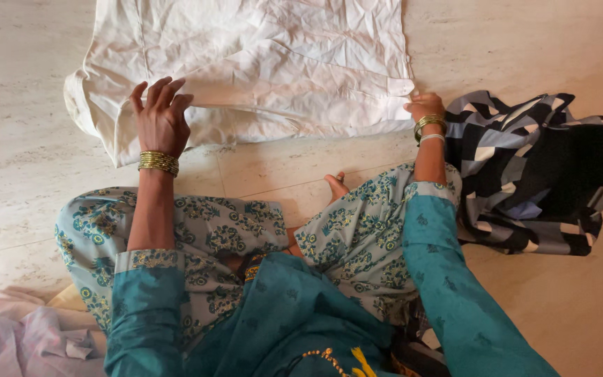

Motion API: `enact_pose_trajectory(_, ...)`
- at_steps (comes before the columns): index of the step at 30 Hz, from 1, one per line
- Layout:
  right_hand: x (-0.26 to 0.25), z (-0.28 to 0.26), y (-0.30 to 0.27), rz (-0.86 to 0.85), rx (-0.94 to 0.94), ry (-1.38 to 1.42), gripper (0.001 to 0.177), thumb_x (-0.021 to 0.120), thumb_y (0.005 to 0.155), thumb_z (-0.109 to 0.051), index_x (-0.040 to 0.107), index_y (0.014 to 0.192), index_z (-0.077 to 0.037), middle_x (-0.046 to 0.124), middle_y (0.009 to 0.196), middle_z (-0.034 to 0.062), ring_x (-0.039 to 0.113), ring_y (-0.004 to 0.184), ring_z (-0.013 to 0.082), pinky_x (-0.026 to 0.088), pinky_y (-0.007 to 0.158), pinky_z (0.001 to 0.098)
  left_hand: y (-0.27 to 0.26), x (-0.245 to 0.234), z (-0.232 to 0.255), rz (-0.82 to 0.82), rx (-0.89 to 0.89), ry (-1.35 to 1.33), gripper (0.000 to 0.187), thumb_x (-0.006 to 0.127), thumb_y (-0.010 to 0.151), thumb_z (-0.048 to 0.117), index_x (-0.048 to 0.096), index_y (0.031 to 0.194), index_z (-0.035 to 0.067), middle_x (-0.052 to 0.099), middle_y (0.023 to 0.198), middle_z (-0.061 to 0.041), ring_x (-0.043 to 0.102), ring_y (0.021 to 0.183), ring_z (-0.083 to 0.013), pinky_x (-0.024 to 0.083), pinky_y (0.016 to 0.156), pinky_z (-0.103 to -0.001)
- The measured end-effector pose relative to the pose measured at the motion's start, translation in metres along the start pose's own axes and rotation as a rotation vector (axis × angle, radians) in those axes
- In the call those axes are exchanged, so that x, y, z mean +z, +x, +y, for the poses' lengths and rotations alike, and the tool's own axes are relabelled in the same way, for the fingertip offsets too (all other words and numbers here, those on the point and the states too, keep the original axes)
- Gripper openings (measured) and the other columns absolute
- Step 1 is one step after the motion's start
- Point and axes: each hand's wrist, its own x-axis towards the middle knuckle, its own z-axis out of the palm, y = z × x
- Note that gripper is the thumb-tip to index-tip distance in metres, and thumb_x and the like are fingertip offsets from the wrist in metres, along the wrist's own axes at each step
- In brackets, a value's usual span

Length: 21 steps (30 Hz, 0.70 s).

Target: The person folds a white collared shirt by smoothing it out, folding the sides and sleeves inward, and then folding it in half before placing it into a black and white patterned bag.

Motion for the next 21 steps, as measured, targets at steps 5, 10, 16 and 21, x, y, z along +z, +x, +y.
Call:
enact_pose_trajectory(5,-0.022,-0.002,-0.022,0.262,0.015,-0.122,0.029,0.086,0.078,-0.023,0.078,0.105,-0.014,0.076,0.111,0.0141,0.073,0.105,0.0306,0.058,0.093,0.0409,-0.007,-0.011,0.015,-0.104,0.003,-0.001,0.017,0.062,0.1,0.011,0.077,0.093,0.015,0.072,0.131,-0.001,0.059,0.137,-0.021,0.026,0.124,-0.053)
enact_pose_trajectory(10,0.001,-0.042,-0.053,0.506,-0.098,-0.247,0.049,0.083,0.078,-0.02,0.063,0.122,-0.019,0.061,0.127,0.013,0.056,0.118,0.0355,0.048,0.089,0.0523,0.001,-0.022,0.035,-0.359,-0.042,0.011,0.041,0.071,0.088,0.051,0.078,0.085,0.011,0.073,0.123,-0.007,0.059,0.127,-0.0252,0.019,0.118,-0.058)
enact_pose_trajectory(16,0.112,-0.146,-0.153,0.254,-1.01,0.042,0.05,0.057,0.1,-0.017,0.052,0.148,-0.004,0.057,0.151,0.0157,0.055,0.14,0.0303,0.04,0.121,0.0428,0.011,0.016,0.06,-0.264,0.198,-0.094,0.067,0.052,0.108,0.053,0.044,0.163,0.015,0.039,0.171,-0.008,0.032,0.16,-0.0253,0.009,0.131,-0.059)
enact_pose_trajectory(21,0.225,-0.217,-0.262,0.029,-1.236,-0.169,0.062,0.042,0.113,-0.039,0.03,0.167,-0.011,0.025,0.176,0.0096,0.027,0.163,0.0254,0.024,0.133,0.0507,-0.002,0.053,0.048,-0.485,-0.006,0.277,0.089,0.051,0.094,0.061,0.01,0.166,0.026,0.002,0.172,0.003,0.006,0.157,-0.0196,0.0,0.12,-0.06)
